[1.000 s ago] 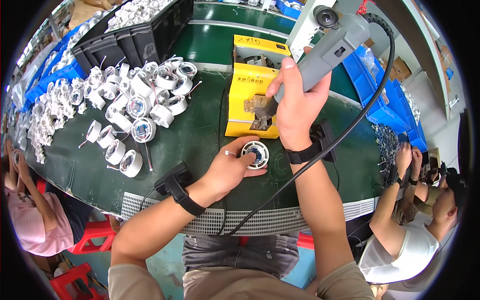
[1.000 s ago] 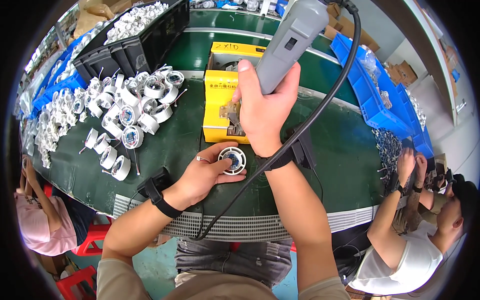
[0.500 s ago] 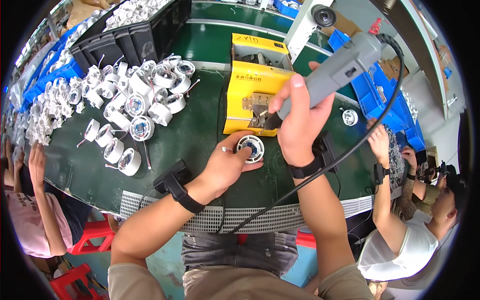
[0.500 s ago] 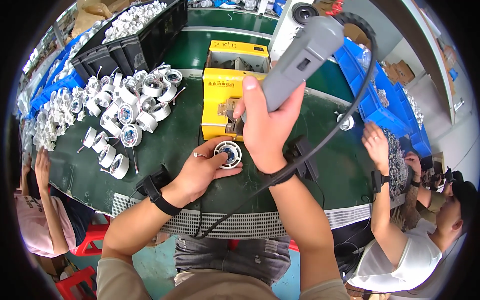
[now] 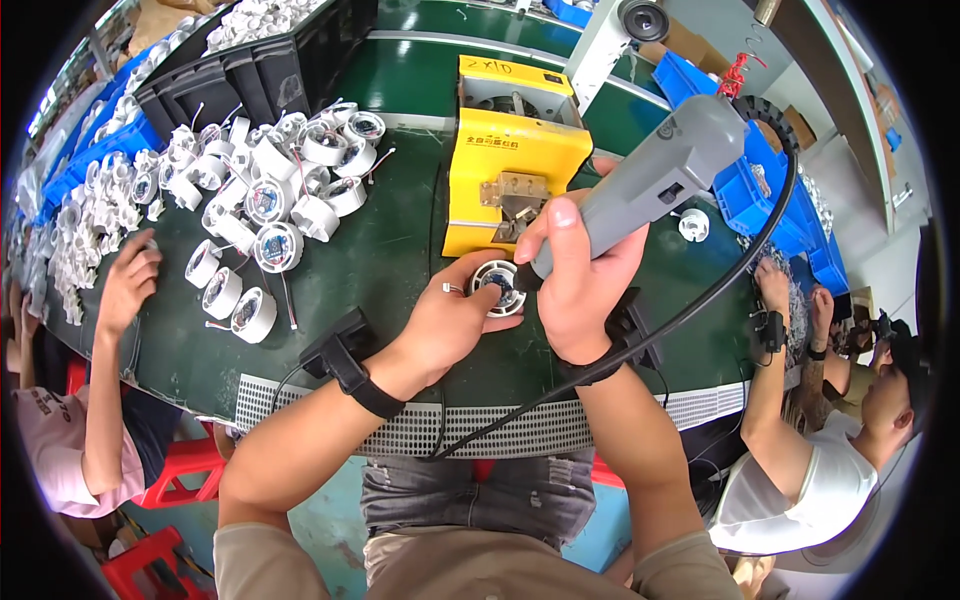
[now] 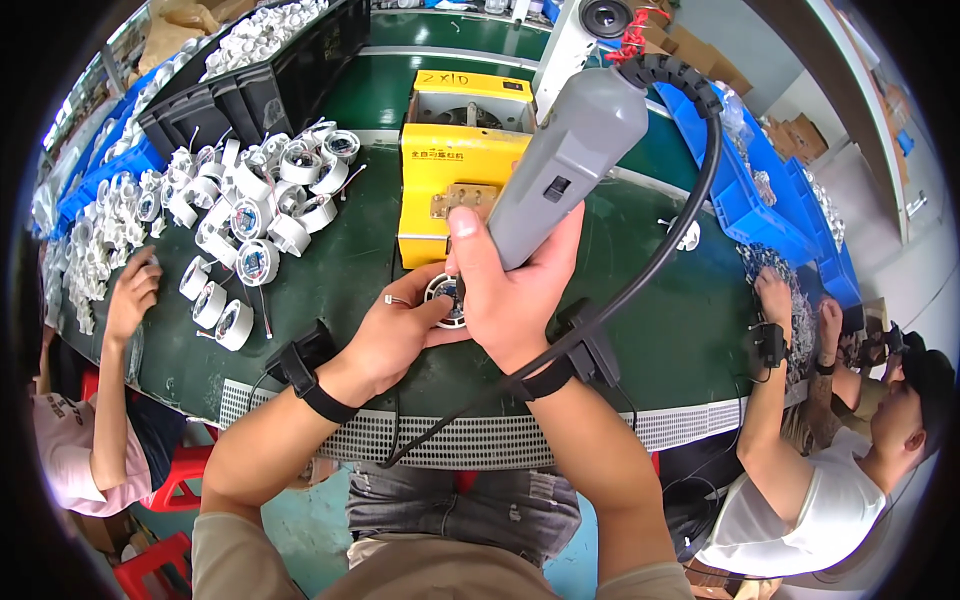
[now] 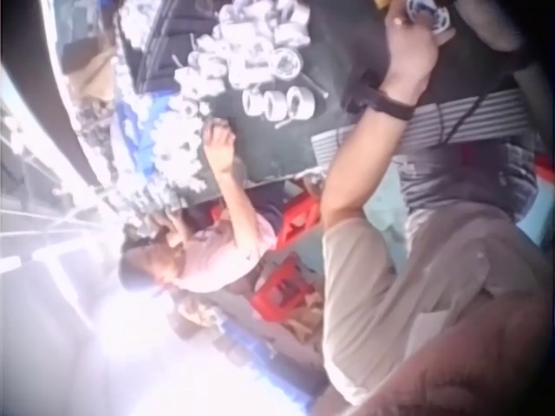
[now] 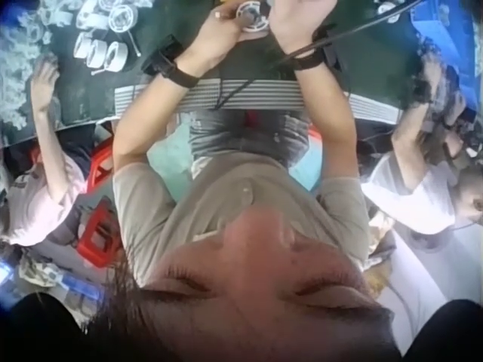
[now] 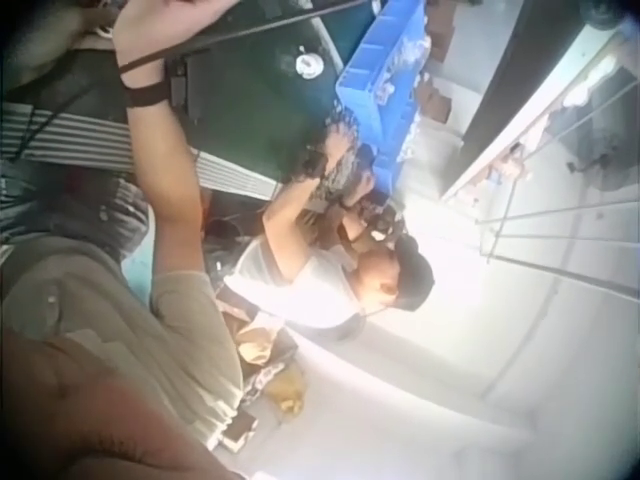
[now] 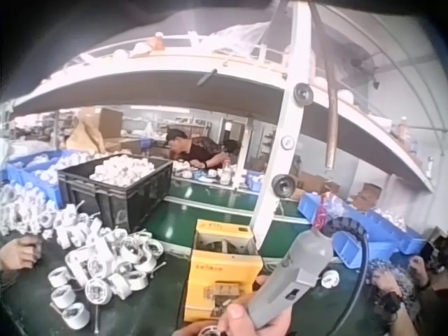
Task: Assembling small electrical components using an electric screwdriver at a factory workbench.
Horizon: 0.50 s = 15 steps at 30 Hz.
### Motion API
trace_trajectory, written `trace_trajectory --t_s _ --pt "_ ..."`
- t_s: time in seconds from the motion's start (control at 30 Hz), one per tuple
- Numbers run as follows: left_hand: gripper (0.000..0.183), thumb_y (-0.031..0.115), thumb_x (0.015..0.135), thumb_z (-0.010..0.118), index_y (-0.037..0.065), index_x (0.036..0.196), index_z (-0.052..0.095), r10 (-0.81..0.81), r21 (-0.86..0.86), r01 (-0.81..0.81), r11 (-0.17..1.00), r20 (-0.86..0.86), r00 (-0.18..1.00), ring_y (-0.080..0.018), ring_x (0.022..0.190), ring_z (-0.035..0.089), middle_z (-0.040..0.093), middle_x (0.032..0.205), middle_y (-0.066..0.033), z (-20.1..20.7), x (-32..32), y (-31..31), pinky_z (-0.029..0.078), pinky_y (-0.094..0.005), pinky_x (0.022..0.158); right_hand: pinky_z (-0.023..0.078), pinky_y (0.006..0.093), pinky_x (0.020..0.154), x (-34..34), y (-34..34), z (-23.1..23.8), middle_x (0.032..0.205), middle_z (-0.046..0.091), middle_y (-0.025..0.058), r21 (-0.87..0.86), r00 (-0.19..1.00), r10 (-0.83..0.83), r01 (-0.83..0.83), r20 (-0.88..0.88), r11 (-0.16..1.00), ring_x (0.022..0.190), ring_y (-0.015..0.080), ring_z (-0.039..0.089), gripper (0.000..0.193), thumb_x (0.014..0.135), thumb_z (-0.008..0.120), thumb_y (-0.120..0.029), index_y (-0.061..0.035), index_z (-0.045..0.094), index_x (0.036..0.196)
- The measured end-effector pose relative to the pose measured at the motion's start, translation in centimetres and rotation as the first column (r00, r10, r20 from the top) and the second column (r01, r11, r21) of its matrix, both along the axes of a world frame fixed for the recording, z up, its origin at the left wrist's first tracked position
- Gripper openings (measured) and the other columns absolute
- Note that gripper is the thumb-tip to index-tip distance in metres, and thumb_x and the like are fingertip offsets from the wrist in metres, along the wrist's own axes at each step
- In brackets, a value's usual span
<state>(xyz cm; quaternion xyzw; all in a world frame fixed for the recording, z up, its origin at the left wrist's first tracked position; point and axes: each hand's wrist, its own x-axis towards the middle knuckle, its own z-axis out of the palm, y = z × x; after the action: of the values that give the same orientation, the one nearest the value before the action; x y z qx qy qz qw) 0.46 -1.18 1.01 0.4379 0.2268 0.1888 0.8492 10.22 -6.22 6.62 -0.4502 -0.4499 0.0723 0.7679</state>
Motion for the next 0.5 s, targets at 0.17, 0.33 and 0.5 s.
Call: trace_trajectory --t_s 0.17,0.33,0.5 --pt "0.034 0.000 0.094 0.043 -0.002 0.128 0.046 0.007 -0.004 -0.007 1.000 -0.011 1.000 -0.0175 0.096 0.061 0.055 0.111 -0.0108 0.25 -0.07 0.00 0.058 -0.0335 0.085 0.046 0.0261 0.053 -0.03 -0.04 -0.14 0.073 0.054 0.0075 -0.013 1.000 0.010 -0.010 -0.002 1.000 0.053 0.0143 0.055 0.041 0.090 0.055 -0.010 0.0036 0.034 0.123" --pt "0.033 0.001 0.095 0.044 -0.002 0.127 0.047 0.018 0.020 -0.017 1.000 -0.038 0.999 -0.0168 0.095 0.060 0.055 0.111 -0.0108 0.40 -0.06 -0.06 0.058 -0.0326 0.084 0.045 0.0258 0.053 0.25 -0.08 -0.60 0.074 0.054 0.0079 -0.031 0.999 0.030 -0.029 0.033 0.999 0.053 0.0140 0.055 0.043 0.089 0.056 -0.010 0.0041 0.033 0.123" --pt "0.033 0.001 0.095 0.043 -0.003 0.127 0.047 0.019 0.042 -0.018 0.999 -0.026 0.999 -0.0165 0.095 0.060 0.055 0.109 -0.0109 0.55 -0.14 -0.15 0.058 -0.0323 0.084 0.045 0.0265 0.055 0.27 -0.48 -1.02 0.074 0.054 0.0081 -0.034 0.996 0.060 -0.058 0.066 0.998 0.052 0.0144 0.054 0.043 0.090 0.054 -0.012 0.0043 0.032 0.123"
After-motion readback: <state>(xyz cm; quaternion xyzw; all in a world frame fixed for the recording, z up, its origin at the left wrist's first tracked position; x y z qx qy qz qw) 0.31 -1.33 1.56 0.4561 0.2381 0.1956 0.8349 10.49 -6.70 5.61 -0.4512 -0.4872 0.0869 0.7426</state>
